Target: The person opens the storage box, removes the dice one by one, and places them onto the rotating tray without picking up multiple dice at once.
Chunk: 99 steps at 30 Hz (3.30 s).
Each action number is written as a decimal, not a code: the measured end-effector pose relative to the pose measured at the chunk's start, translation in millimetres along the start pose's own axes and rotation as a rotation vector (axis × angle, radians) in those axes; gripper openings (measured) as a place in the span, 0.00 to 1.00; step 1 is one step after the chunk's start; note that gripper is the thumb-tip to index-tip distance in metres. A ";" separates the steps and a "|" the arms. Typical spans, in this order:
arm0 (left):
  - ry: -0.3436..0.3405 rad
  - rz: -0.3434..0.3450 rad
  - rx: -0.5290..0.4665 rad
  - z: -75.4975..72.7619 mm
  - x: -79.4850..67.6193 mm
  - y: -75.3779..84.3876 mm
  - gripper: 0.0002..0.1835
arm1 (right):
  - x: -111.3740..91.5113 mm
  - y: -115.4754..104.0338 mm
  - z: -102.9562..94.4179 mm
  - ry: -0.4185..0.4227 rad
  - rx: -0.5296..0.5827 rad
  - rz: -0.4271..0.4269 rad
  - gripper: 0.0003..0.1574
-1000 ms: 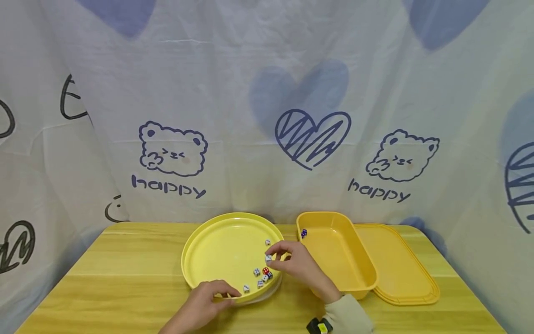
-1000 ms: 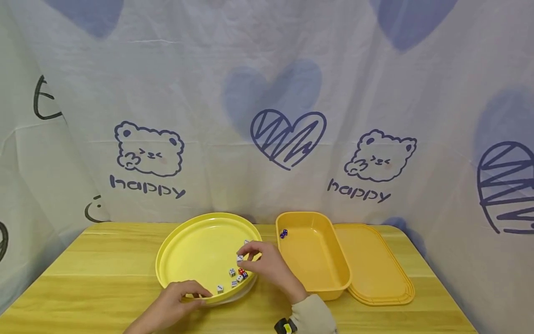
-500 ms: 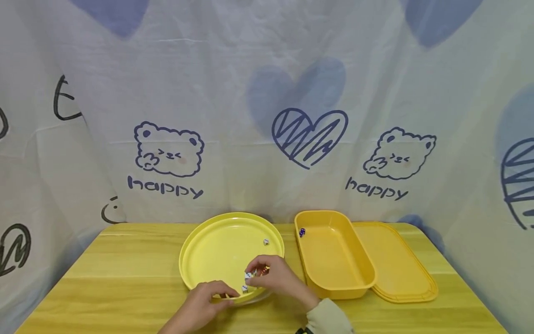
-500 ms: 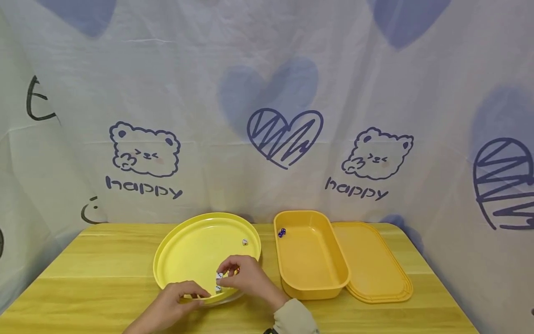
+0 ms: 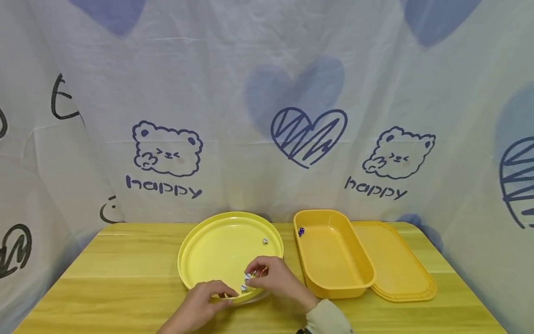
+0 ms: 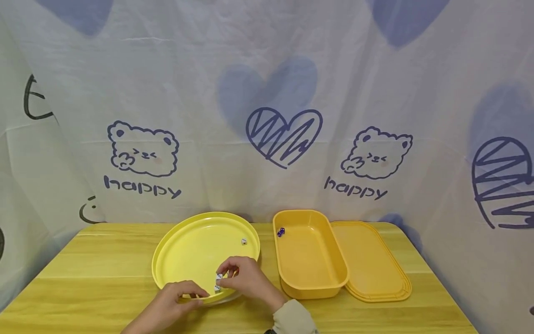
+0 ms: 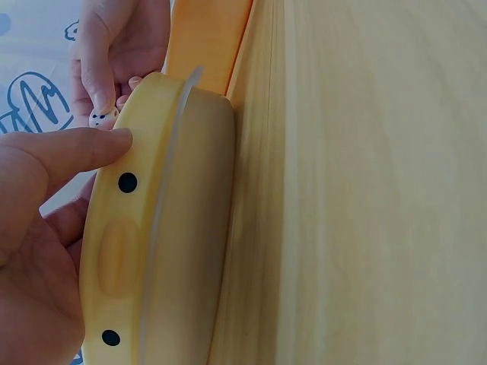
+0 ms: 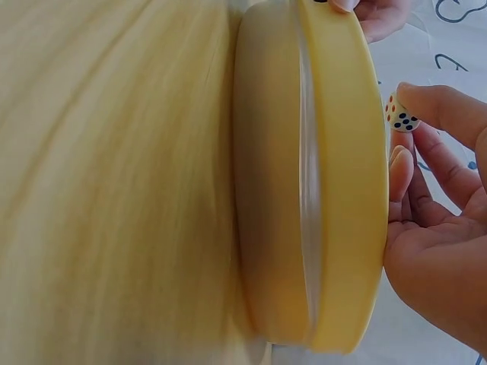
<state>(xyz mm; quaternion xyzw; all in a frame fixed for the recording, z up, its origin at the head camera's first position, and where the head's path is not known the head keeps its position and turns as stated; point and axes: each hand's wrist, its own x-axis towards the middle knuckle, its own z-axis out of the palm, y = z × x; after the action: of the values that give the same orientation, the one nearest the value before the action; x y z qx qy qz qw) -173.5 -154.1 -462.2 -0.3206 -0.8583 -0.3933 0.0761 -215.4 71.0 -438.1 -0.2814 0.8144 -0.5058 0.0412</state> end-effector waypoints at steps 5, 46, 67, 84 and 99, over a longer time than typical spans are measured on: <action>0.006 0.010 0.004 -0.8 0.4 -0.1 0.05 | 0.2 1.0 0.6 0.005 -0.021 -0.010 0.06; -0.037 -0.079 0.000 -3.9 -0.2 4.2 0.06 | 1.8 2.5 2.9 0.104 -0.102 -0.027 0.11; -0.027 -0.060 -0.006 -3.5 1.2 9.3 0.05 | -1.9 0.6 2.7 0.111 -0.097 -0.023 0.10; -0.031 -0.051 0.002 -3.7 -0.3 5.5 0.05 | 0.7 -51.2 -25.6 0.074 -0.006 -0.060 0.12; -0.016 -0.068 0.011 -4.7 -2.3 2.7 0.06 | 53.7 -41.8 -140.8 0.276 -0.058 0.126 0.15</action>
<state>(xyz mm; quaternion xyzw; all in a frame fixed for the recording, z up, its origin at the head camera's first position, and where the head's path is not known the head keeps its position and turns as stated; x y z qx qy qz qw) -170.7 -157.4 -458.2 -0.2939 -0.8715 -0.3884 0.0576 -292.5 143.1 -322.8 -0.1586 0.8426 -0.5124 -0.0477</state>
